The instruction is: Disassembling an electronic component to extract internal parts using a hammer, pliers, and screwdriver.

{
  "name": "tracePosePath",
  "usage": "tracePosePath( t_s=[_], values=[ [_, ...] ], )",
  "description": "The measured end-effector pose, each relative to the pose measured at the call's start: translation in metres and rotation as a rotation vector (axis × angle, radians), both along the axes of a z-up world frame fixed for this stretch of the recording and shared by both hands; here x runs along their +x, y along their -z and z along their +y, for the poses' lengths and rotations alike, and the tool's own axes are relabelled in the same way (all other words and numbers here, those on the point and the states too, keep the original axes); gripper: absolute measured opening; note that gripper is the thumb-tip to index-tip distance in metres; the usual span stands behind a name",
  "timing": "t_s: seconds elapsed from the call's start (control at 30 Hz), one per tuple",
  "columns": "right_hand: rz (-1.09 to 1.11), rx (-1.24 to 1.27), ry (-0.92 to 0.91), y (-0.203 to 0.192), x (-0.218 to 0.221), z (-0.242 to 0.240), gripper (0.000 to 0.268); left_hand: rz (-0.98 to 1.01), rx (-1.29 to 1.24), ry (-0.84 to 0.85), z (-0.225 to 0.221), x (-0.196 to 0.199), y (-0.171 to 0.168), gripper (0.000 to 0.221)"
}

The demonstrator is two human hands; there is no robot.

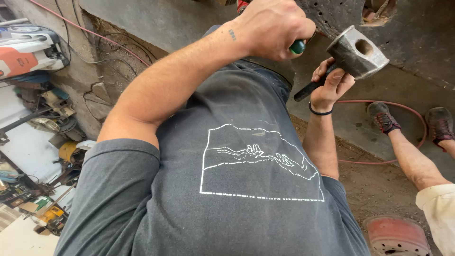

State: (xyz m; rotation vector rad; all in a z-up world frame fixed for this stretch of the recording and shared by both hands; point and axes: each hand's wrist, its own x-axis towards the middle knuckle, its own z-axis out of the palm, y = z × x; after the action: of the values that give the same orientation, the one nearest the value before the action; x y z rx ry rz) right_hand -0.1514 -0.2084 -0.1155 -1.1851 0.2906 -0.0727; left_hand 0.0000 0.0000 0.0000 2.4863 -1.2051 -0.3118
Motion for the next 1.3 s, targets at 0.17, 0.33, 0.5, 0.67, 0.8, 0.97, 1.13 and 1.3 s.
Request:
tracePosePath(
  t_s=[0.17, 0.33, 0.5, 0.67, 0.8, 0.97, 1.13, 1.3],
  values=[
    [-0.037, -0.003, 0.008, 0.001, 0.000, 0.001, 0.062, -0.128, -0.113, -0.063, -0.006, -0.001, 0.004, 0.008],
    [-0.098, -0.010, 0.002, 0.003, -0.002, 0.008, 0.059, -0.302, -0.212, -0.099, -0.009, 0.001, 0.008, 0.018],
    [-0.053, -0.030, -0.045, 0.002, -0.006, 0.022, 0.062, -0.340, -0.187, -0.117, -0.009, 0.002, 0.015, 0.020],
    [-0.174, -0.020, 0.019, 0.017, -0.016, 0.023, 0.058, -0.323, -0.222, -0.116, -0.011, 0.000, 0.012, 0.015],
    [-0.104, -0.097, 0.051, 0.033, -0.023, 0.020, 0.060, -0.420, -0.177, -0.128, -0.009, 0.000, 0.021, 0.016],
    [-0.255, 0.050, 0.046, 0.040, -0.025, 0.018, 0.026, -0.356, -0.194, -0.118, -0.010, -0.002, 0.022, 0.015],
    [-0.216, -0.187, 0.010, 0.027, -0.017, 0.019, 0.055, -0.465, -0.163, -0.125, -0.010, 0.001, 0.024, 0.020],
    [0.000, -0.071, 0.064, 0.019, -0.026, 0.032, 0.031, -0.398, -0.176, -0.082, -0.005, -0.001, 0.035, 0.016]
  ],
)
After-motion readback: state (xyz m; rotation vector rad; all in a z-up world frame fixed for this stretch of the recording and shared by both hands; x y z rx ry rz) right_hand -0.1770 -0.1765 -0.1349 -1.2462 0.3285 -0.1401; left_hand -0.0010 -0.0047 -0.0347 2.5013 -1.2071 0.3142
